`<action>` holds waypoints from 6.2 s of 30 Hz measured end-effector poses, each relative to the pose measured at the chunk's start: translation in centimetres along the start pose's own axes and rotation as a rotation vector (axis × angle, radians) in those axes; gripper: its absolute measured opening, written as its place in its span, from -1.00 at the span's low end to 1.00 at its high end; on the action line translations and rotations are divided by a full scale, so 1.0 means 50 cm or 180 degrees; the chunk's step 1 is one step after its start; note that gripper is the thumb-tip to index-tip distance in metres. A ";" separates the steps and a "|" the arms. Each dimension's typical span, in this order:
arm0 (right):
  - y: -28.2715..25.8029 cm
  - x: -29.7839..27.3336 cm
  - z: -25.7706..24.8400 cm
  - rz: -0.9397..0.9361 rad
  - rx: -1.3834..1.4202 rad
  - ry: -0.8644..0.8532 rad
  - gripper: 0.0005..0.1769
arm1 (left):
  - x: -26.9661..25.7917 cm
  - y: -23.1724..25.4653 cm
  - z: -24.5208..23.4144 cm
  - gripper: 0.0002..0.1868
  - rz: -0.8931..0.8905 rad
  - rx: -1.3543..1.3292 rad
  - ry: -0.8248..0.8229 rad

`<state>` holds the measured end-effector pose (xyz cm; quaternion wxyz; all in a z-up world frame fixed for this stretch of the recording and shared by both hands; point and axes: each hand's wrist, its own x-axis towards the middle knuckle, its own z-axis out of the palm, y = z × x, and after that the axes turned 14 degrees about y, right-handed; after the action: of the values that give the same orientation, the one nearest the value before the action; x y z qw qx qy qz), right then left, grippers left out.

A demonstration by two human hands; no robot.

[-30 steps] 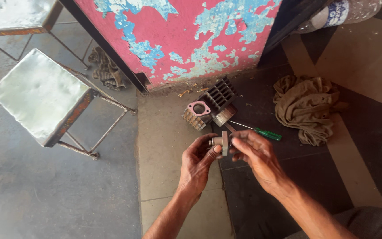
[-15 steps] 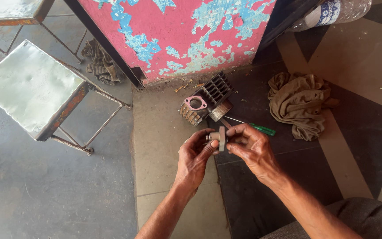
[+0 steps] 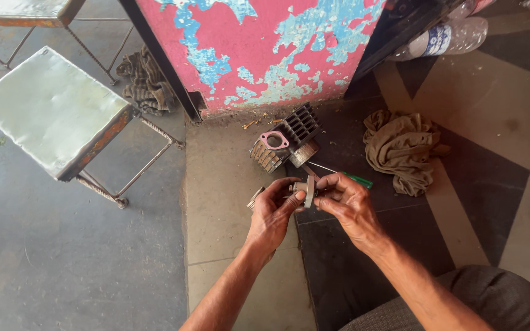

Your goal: The person handles a piston and a cylinder block by hand and uses a screwdriver to manipulate a small component on a metallic part.

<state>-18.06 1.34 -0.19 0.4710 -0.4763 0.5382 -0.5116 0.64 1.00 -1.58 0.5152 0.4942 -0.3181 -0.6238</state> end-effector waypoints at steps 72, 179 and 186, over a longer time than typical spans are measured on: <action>0.090 0.034 -0.103 0.0137 -0.2864 0.0755 -0.76 | 0.056 0.025 -0.003 -0.68 -0.0453 -0.1080 -0.0021; -0.097 -0.091 0.103 -0.0257 -0.1858 0.0616 -0.79 | 0.052 0.066 0.016 -0.63 0.0330 -0.1030 0.0850; -0.077 -0.052 0.069 0.1475 0.0531 0.0336 -0.79 | 0.050 0.080 0.019 -0.61 0.0484 -0.0772 0.0804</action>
<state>-14.23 3.46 3.59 0.5846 -0.2724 0.6127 -0.4567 1.09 -2.55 1.62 0.6525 0.4774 -0.2098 -0.5499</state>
